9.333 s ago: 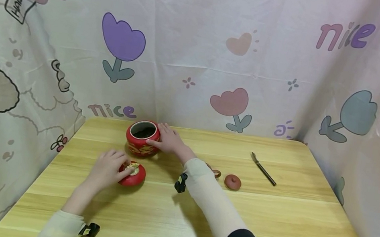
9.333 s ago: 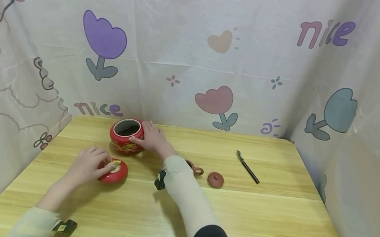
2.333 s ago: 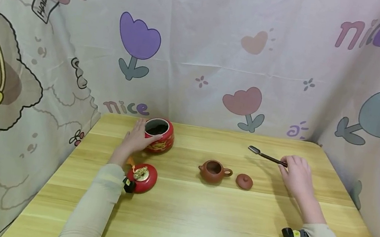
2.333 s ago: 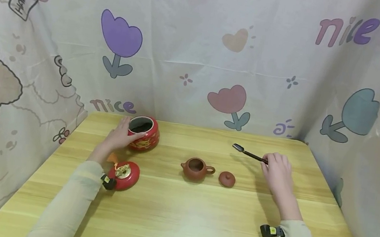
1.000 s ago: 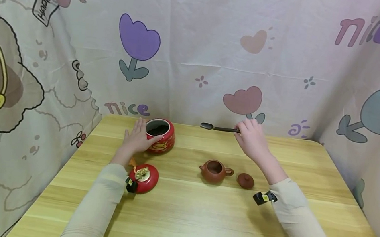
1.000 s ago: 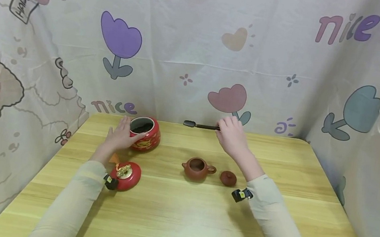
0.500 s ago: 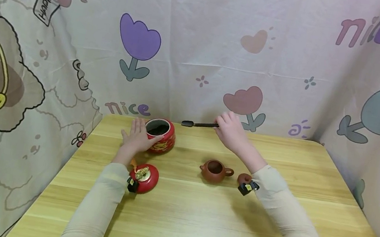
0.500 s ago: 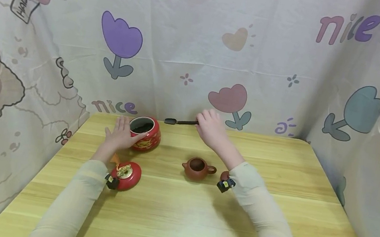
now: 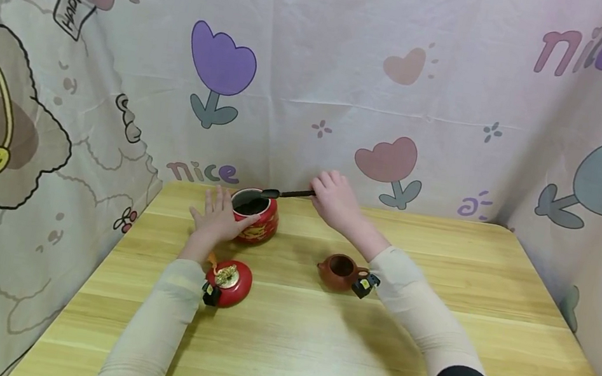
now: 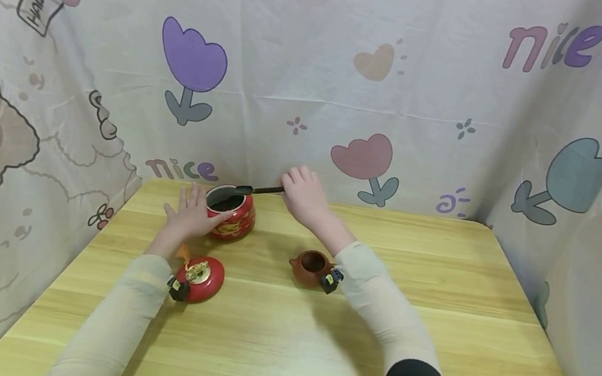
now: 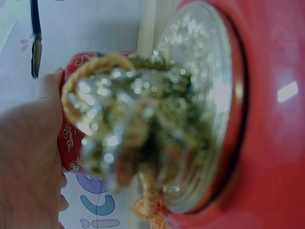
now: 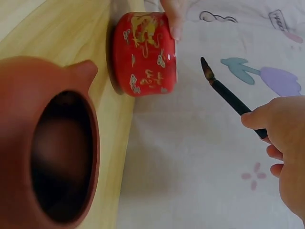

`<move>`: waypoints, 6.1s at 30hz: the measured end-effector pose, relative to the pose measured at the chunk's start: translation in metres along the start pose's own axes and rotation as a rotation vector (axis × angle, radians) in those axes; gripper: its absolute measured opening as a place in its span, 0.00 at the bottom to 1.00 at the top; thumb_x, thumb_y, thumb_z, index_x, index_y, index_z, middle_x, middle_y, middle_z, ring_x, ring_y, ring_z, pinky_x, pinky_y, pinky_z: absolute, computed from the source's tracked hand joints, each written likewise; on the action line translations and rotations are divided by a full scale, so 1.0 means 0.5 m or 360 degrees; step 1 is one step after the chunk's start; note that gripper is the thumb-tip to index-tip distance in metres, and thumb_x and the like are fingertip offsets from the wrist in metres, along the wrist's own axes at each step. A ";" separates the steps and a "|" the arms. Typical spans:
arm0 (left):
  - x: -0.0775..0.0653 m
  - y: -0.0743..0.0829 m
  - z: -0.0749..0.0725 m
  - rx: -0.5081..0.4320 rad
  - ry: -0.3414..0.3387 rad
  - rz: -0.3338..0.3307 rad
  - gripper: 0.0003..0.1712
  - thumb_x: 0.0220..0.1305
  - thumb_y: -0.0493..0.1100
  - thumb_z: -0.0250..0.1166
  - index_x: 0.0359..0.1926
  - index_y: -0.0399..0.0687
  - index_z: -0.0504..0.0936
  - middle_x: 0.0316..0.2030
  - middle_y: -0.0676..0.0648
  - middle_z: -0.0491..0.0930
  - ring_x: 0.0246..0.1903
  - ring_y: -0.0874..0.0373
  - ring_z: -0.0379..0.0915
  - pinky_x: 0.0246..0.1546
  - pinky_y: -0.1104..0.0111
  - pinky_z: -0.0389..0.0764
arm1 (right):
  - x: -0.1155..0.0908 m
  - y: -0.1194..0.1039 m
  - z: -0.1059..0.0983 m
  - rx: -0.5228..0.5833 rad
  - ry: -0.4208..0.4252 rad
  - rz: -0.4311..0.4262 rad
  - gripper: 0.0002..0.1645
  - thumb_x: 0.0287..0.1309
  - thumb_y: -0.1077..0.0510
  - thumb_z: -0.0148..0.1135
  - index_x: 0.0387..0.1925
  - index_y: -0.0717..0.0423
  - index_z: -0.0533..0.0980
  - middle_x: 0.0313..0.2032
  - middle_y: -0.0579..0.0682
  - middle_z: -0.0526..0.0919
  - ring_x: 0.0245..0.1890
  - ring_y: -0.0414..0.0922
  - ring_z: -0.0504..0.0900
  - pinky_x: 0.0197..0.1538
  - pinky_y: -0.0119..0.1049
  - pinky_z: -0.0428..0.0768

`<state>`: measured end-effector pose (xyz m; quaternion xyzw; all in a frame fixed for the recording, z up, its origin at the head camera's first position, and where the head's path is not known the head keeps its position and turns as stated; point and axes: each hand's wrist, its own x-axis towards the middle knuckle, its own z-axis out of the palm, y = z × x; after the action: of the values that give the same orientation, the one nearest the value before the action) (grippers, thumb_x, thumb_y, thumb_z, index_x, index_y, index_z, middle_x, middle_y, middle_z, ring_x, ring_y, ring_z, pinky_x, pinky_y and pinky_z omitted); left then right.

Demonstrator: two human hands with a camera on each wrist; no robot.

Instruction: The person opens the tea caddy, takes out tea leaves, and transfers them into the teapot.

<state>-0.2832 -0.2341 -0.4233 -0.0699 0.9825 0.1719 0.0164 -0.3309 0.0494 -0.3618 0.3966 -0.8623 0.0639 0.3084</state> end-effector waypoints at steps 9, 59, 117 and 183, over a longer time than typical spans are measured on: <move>0.002 0.003 0.002 -0.0012 0.0006 0.0002 0.71 0.52 0.86 0.42 0.77 0.39 0.32 0.77 0.37 0.26 0.75 0.36 0.15 0.62 0.26 0.22 | 0.046 -0.028 0.036 -0.0100 -0.0077 -0.0080 0.07 0.62 0.57 0.61 0.40 0.55 0.79 0.39 0.52 0.78 0.39 0.50 0.70 0.40 0.41 0.70; 0.002 -0.001 0.006 -0.0070 -0.0018 -0.0026 0.71 0.52 0.86 0.43 0.76 0.41 0.27 0.77 0.38 0.24 0.75 0.38 0.15 0.62 0.26 0.23 | 0.124 -0.113 0.152 0.0403 -0.0591 0.0166 0.11 0.65 0.61 0.59 0.46 0.59 0.81 0.47 0.54 0.83 0.49 0.52 0.76 0.57 0.44 0.76; -0.002 -0.005 0.010 -0.0156 -0.0021 -0.0014 0.70 0.53 0.85 0.43 0.76 0.42 0.27 0.77 0.38 0.25 0.76 0.38 0.17 0.61 0.25 0.24 | 0.037 -0.005 0.101 0.1190 -0.0181 0.0660 0.10 0.61 0.61 0.64 0.42 0.61 0.83 0.39 0.57 0.86 0.34 0.48 0.78 0.40 0.37 0.77; -0.004 -0.005 0.008 -0.0162 -0.0032 -0.0027 0.70 0.55 0.83 0.45 0.75 0.42 0.24 0.76 0.40 0.21 0.76 0.39 0.15 0.63 0.25 0.28 | -0.370 0.071 -0.118 0.0934 0.0231 0.0881 0.08 0.56 0.66 0.66 0.39 0.59 0.82 0.33 0.52 0.83 0.32 0.27 0.69 0.33 0.21 0.69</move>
<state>-0.2809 -0.2350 -0.4280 -0.0773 0.9716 0.2224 0.0240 -0.2364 0.2135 -0.4177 0.2151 -0.8576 0.4156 0.2134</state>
